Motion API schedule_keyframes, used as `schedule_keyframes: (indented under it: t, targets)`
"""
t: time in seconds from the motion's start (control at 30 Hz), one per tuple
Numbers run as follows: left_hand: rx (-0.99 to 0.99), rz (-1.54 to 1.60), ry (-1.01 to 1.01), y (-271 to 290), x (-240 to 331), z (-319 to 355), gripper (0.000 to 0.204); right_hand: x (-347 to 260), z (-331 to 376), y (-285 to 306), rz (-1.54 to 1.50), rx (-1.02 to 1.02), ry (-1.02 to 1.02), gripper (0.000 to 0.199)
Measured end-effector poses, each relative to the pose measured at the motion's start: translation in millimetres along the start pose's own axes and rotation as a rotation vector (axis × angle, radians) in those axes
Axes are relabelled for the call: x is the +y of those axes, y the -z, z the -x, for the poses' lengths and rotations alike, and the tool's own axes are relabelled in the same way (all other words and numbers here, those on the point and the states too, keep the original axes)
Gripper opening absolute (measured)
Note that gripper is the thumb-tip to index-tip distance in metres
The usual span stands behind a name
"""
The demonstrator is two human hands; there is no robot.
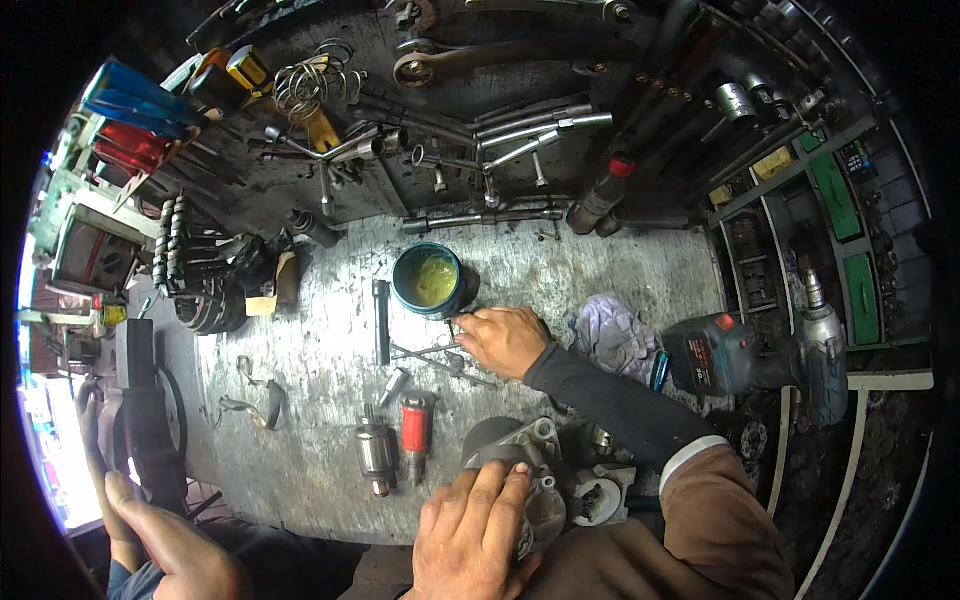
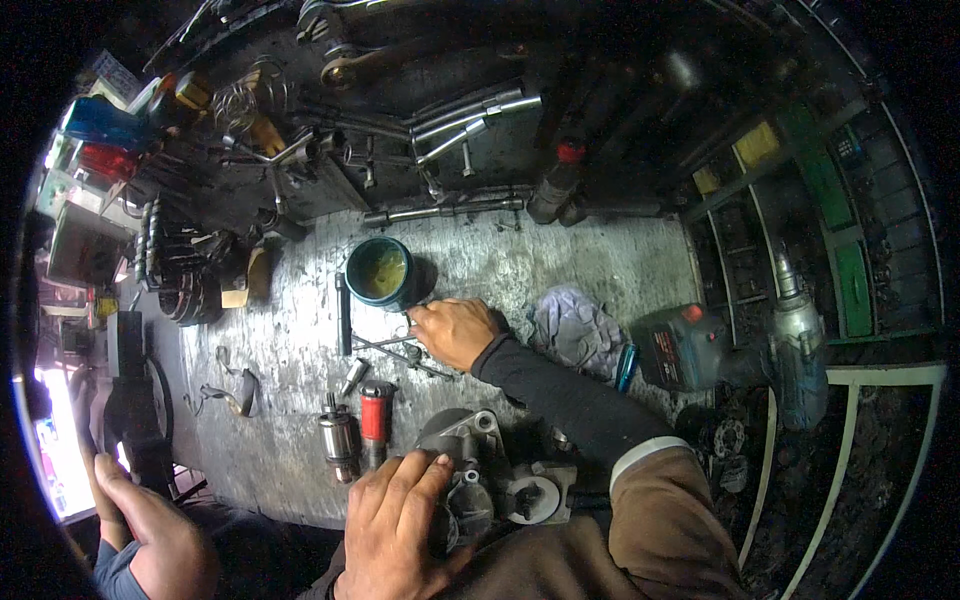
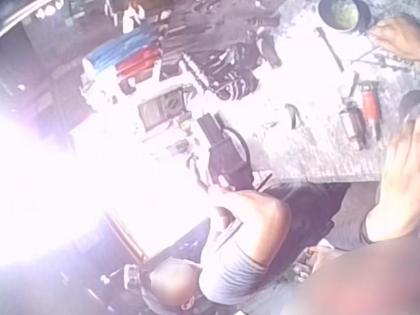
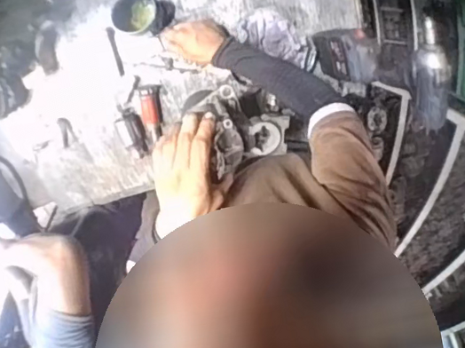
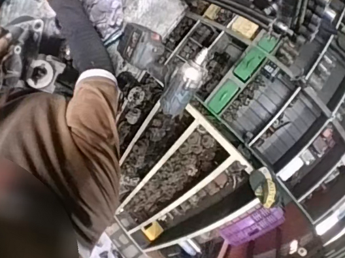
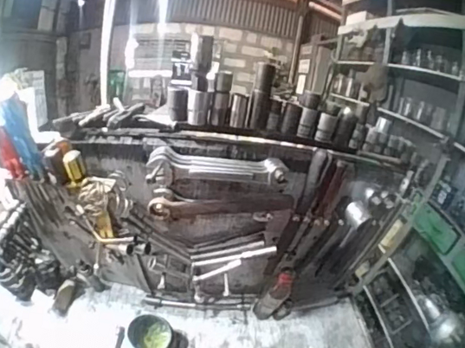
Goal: The person assembles a mechanical component on a workbench, inserting small parts into a circular housing, applying grease, and using a power drill and screwdriver to secure components.
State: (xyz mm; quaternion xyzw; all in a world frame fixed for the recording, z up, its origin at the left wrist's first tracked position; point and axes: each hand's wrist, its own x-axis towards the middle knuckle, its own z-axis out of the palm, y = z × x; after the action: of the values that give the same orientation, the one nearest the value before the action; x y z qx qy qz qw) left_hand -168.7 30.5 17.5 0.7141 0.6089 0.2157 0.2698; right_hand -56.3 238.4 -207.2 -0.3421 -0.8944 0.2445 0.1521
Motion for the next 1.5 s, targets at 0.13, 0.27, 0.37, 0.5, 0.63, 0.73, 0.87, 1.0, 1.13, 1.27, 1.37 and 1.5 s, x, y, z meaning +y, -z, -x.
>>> schedule_keyframes:
  t: [0.13, 0.27, 0.37, 0.5, 0.63, 0.73, 0.87, 1.0, 1.13, 1.27, 1.37, 1.5]
  targets:
    - [0.024, -0.037, -0.003, -4, -1, 2, 0.091, -6, -8, -14, 0.093, -0.015, -0.104, 0.038]
    - [0.022, -0.053, -0.004, -7, 0, 4, 0.09, -9, -14, -29, 0.048, 0.087, -0.169, 0.033]
    - [0.071, -0.072, -0.02, -7, 1, 4, 0.087, -11, -21, -28, 0.03, 0.05, -0.256, 0.022]
    - [0.073, -0.09, -0.017, -9, 2, 3, 0.082, -13, -10, 19, -0.328, 0.174, -0.291, 0.022]
    - [0.09, -0.103, -0.018, -10, 3, 3, 0.077, -26, 34, 102, -0.693, 0.285, -0.221, 0.018]
    - [0.064, -0.125, -0.014, -8, 5, 5, 0.078, -52, 77, 150, -1.004, 0.151, -0.411, 0.025]
    - [0.008, -0.092, 0.04, -7, 9, 7, 0.095, -95, 108, 166, -0.976, 0.299, -0.279, 0.033]
    - [0.059, -0.076, 0.02, -9, 9, 9, 0.095, -121, 127, 172, -0.813, 0.216, -0.168, 0.029]
    - [0.075, -0.042, 0.008, -12, 6, 11, 0.097, -130, 131, 171, -0.575, 0.222, -0.017, 0.024]
    - [0.06, -0.017, -0.015, -10, 3, 12, 0.095, -132, 126, 159, -0.451, 0.297, 0.129, 0.025]
    - [0.066, -0.007, 0.002, -9, 3, 13, 0.095, -134, 125, 157, -0.337, 0.326, 0.244, 0.025]
    - [0.084, 0.005, 0.002, -9, 4, 14, 0.097, -137, 125, 167, -0.236, 0.208, 0.276, 0.025]
